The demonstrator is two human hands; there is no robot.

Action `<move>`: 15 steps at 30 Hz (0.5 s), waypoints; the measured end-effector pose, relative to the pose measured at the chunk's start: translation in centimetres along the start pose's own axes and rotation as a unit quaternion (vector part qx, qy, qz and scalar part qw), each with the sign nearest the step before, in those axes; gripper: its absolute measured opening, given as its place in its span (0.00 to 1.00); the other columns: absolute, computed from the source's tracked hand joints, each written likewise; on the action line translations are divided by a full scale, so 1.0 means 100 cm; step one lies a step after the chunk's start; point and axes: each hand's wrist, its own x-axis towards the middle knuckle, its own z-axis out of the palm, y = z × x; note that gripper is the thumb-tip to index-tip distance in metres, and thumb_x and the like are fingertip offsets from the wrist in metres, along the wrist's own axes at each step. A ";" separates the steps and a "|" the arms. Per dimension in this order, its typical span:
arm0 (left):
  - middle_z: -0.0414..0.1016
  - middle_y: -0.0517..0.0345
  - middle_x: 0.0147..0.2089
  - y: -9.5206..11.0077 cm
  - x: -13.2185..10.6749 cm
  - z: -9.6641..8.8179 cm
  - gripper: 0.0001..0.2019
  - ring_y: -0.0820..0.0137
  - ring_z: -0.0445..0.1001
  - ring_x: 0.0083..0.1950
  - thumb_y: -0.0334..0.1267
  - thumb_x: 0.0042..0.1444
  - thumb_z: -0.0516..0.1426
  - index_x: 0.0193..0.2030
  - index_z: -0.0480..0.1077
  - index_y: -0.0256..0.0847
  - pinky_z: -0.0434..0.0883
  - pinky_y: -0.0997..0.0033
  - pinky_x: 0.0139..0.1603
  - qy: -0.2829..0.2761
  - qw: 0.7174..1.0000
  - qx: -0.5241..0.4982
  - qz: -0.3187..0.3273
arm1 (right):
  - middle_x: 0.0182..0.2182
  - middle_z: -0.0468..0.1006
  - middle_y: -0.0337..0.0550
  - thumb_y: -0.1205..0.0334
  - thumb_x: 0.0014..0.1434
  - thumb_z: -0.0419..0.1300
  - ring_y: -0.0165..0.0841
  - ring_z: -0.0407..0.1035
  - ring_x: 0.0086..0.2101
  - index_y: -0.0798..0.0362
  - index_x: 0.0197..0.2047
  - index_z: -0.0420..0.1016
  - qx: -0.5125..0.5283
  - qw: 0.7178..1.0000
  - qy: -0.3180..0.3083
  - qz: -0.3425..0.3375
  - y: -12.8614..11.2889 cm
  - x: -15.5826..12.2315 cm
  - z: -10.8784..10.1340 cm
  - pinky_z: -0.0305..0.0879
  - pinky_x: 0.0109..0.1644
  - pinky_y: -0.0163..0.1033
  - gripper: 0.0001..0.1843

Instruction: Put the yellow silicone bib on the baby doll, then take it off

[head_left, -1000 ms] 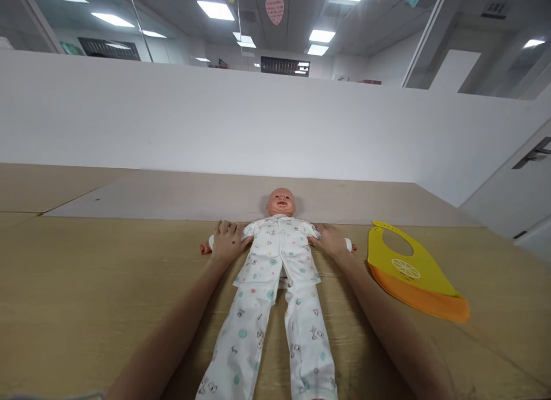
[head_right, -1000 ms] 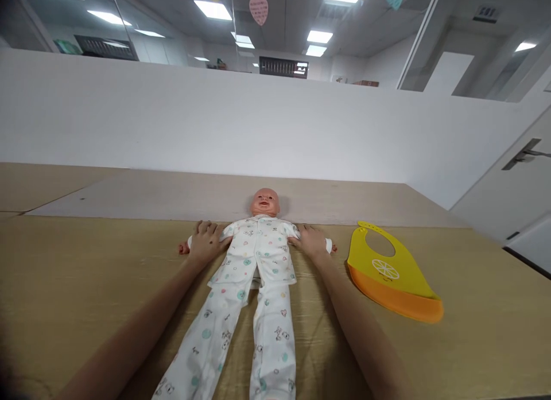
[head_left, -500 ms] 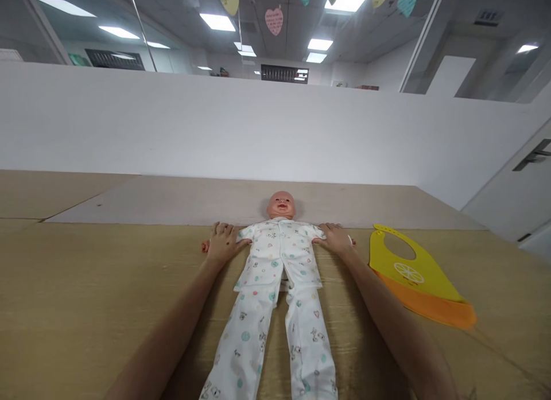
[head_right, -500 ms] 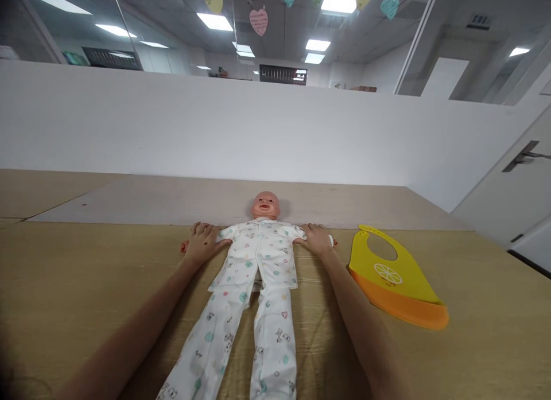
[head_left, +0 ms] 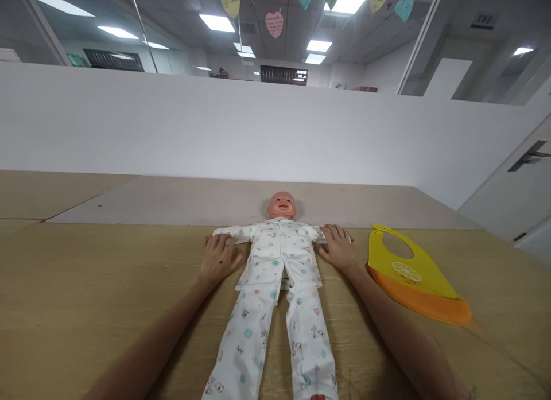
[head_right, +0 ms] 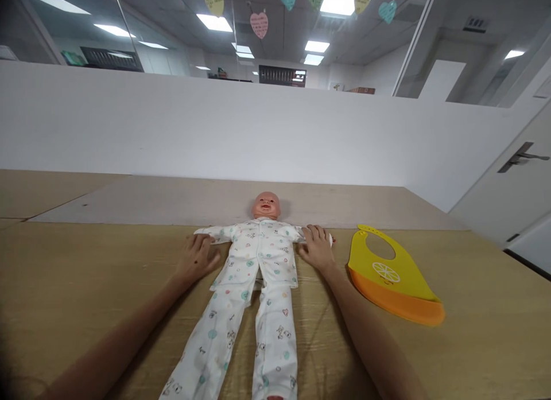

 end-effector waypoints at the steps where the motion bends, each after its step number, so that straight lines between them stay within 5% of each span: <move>1: 0.74 0.45 0.38 0.006 -0.003 -0.003 0.05 0.57 0.70 0.44 0.34 0.56 0.52 0.36 0.70 0.41 0.67 0.52 0.48 -0.016 1.000 -0.010 0.023 | 0.58 0.64 0.54 0.58 0.57 0.53 0.47 0.53 0.57 0.58 0.60 0.63 0.003 1.000 0.005 0.001 -0.005 -0.002 -0.001 0.50 0.60 0.50 0.28; 5: 0.72 0.52 0.26 0.022 -0.011 -0.008 0.12 0.64 0.70 0.33 0.32 0.56 0.50 0.23 0.66 0.42 0.68 0.63 0.38 -0.091 0.989 -0.072 0.092 | 0.50 0.68 0.56 0.65 0.55 0.52 0.46 0.57 0.51 0.60 0.48 0.70 0.009 1.000 0.011 0.000 -0.026 -0.019 -0.008 0.55 0.56 0.48 0.17; 9: 0.67 0.59 0.19 0.029 -0.015 -0.010 0.13 0.70 0.64 0.23 0.31 0.50 0.50 0.16 0.61 0.42 0.60 0.69 0.27 -0.190 0.966 -0.153 0.090 | 0.41 0.70 0.52 0.67 0.58 0.52 0.41 0.61 0.44 0.57 0.38 0.71 0.042 0.998 -0.030 -0.045 -0.041 -0.039 -0.016 0.60 0.49 0.44 0.08; 15: 0.65 0.60 0.17 0.036 -0.026 -0.009 0.11 0.71 0.62 0.22 0.29 0.44 0.51 0.16 0.56 0.43 0.59 0.70 0.26 -0.201 0.953 -0.203 0.102 | 0.38 0.72 0.47 0.71 0.58 0.52 0.36 0.64 0.41 0.55 0.37 0.69 0.103 0.989 -0.075 -0.074 -0.046 -0.043 -0.013 0.62 0.45 0.40 0.07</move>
